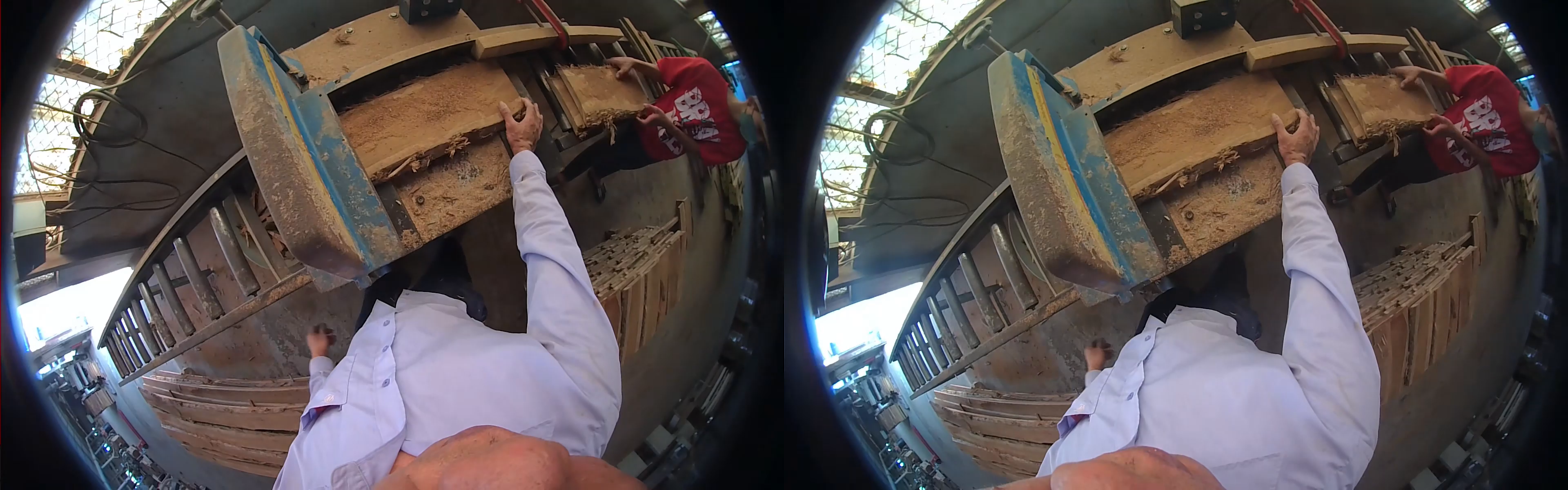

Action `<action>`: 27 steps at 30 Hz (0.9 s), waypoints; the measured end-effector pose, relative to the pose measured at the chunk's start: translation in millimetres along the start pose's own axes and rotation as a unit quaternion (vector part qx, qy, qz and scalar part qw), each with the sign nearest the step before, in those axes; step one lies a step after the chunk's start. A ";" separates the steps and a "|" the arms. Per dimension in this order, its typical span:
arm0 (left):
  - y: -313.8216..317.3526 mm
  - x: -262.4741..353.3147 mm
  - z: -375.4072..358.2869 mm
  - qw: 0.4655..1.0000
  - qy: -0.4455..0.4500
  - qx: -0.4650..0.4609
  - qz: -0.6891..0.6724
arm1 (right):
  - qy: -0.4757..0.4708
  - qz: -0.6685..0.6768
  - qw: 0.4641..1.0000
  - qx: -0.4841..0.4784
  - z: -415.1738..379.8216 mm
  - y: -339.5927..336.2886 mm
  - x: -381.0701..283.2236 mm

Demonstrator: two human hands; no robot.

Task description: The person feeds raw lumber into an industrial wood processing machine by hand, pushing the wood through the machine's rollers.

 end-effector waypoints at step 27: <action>116.3 -6.5 -5.3 0.998 0.010 -0.062 -0.003 | -0.010 -0.001 0.999 -0.031 -18.1 -21.6 -0.3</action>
Point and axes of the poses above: each hand's wrist, its own z-axis towards the middle knuckle, its own y-axis out of the palm, x = y × z, the point moved 9 cm from there along z, towards the middle knuckle, and after that the axes turned 1 degree about z, right-handed, at the moved point
